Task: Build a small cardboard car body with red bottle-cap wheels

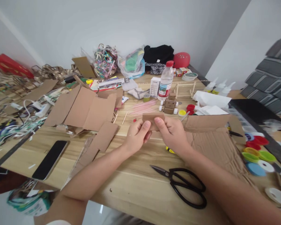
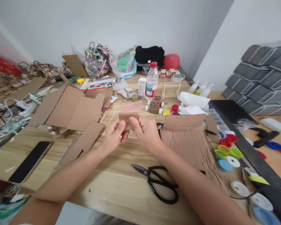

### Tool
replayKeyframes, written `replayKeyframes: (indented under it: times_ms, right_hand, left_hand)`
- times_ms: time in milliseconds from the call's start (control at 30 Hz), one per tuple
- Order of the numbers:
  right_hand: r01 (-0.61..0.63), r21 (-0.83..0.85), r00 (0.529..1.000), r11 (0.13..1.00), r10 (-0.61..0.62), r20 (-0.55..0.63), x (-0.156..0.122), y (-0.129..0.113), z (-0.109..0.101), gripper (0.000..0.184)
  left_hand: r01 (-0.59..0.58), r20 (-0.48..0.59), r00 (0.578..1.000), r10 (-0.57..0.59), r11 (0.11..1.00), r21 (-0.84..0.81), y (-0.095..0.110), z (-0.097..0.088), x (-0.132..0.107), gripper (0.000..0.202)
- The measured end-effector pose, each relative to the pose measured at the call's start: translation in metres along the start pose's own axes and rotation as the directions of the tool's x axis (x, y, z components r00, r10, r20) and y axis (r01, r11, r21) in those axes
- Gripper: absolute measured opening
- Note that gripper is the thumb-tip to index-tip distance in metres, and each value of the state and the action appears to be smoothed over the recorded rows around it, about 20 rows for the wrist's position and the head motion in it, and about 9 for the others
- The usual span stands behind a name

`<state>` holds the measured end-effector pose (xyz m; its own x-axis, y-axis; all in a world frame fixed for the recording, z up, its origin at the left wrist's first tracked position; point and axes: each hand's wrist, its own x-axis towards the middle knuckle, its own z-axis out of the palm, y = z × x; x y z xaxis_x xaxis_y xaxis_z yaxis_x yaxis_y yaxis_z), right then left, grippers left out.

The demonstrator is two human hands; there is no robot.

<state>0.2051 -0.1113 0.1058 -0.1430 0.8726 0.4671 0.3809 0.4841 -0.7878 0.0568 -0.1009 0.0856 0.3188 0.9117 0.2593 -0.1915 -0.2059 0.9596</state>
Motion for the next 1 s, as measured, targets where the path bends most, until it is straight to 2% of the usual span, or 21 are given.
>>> replayKeyframes:
  times_ms: [167, 300, 400, 567, 667, 733, 900, 1000]
  right_hand:
    - [-0.044, 0.041, 0.999, 0.998, 0.043, 0.018, -0.003, -0.001, 0.007, 0.068]
    - [0.011, -0.003, 1.000, 1.000, -0.011, -0.030, -0.004, 0.000, 0.011, 0.070]
    - [0.044, -0.004, 0.998, 0.999, -0.044, -0.046, -0.004, 0.002, 0.012, 0.071]
    - [0.047, 0.005, 0.999, 0.999, -0.047, 0.003, -0.003, 0.003, 0.008, 0.075]
    - [0.005, 0.043, 1.000, 0.999, -0.005, -0.001, -0.002, 0.001, 0.007, 0.076]
    - [-0.022, 0.070, 0.999, 0.997, 0.024, -0.022, -0.001, -0.001, 0.007, 0.075]
    - [0.048, -0.003, 0.996, 0.999, -0.048, -0.076, -0.002, -0.003, 0.006, 0.070]
    - [0.081, -0.028, 0.993, 0.996, -0.083, -0.084, -0.002, -0.002, 0.005, 0.070]
  left_hand:
    - [-0.064, -0.138, 0.987, 0.077, 0.993, 0.096, -0.008, -0.001, -0.002, 0.071]
    - [-0.148, -0.195, 0.960, 0.201, 0.956, 0.253, -0.011, -0.006, -0.005, 0.073]
    - [-0.162, -0.184, 0.961, 0.209, 0.957, 0.242, -0.010, -0.007, -0.004, 0.073]
    - [-0.111, -0.020, 0.993, 0.115, 0.984, 0.139, -0.005, -0.005, 0.003, 0.073]
    - [-0.119, -0.090, 0.986, 0.139, 0.972, 0.201, -0.003, -0.004, 0.003, 0.071]
    - [-0.157, -0.126, 0.972, 0.196, 0.951, 0.265, -0.003, -0.004, 0.001, 0.070]
    - [-0.277, -0.100, 0.935, 0.340, 0.878, 0.391, -0.003, -0.003, -0.005, 0.070]
    - [-0.251, -0.086, 0.949, 0.302, 0.893, 0.373, -0.005, -0.006, -0.005, 0.071]
